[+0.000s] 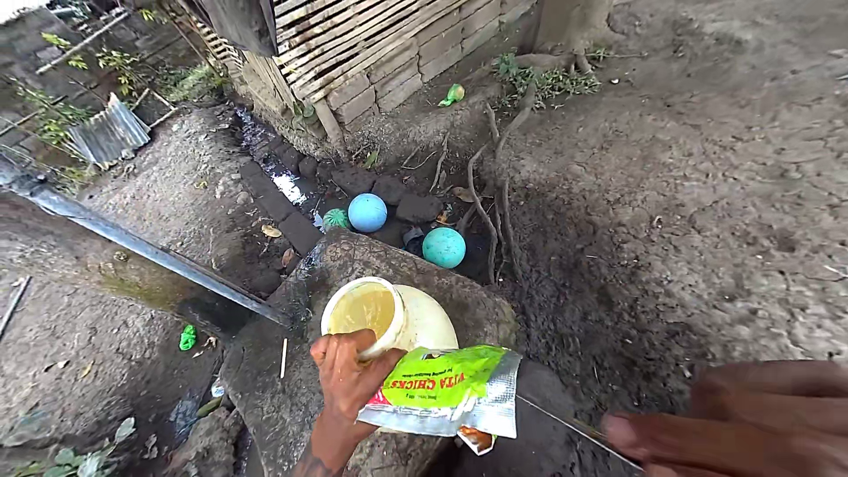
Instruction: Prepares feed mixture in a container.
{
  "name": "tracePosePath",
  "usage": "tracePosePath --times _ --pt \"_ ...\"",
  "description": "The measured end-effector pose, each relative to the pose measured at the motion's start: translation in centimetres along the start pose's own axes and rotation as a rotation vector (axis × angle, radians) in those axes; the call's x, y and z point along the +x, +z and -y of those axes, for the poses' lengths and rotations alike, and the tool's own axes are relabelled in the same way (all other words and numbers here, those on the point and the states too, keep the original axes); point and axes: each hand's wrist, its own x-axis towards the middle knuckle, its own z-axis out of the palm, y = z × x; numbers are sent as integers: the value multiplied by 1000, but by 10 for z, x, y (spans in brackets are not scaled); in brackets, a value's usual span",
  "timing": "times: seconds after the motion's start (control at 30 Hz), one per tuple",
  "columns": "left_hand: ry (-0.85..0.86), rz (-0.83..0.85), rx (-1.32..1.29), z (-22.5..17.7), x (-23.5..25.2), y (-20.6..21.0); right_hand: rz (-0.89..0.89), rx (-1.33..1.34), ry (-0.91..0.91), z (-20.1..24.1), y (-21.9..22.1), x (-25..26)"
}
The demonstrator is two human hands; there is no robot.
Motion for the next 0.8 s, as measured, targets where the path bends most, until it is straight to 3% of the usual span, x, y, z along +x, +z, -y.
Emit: tracePosePath --times 0.13,0.27,0.37,0.57,0.8 --pt "16 18 8 -2 0 -1 25 -74 -95 -17 31 10" --pt "15 0 -15 -3 -2 1 -39 -52 7 -19 40 14" --pt "-4 4 -17 -1 -4 1 -71 40 235 -13 32 14" --pt "-51 -1 9 1 -3 0 -411 457 783 -11 37 17" --pt "-34 23 6 6 -3 1 -707 665 1040 -14 30 36"
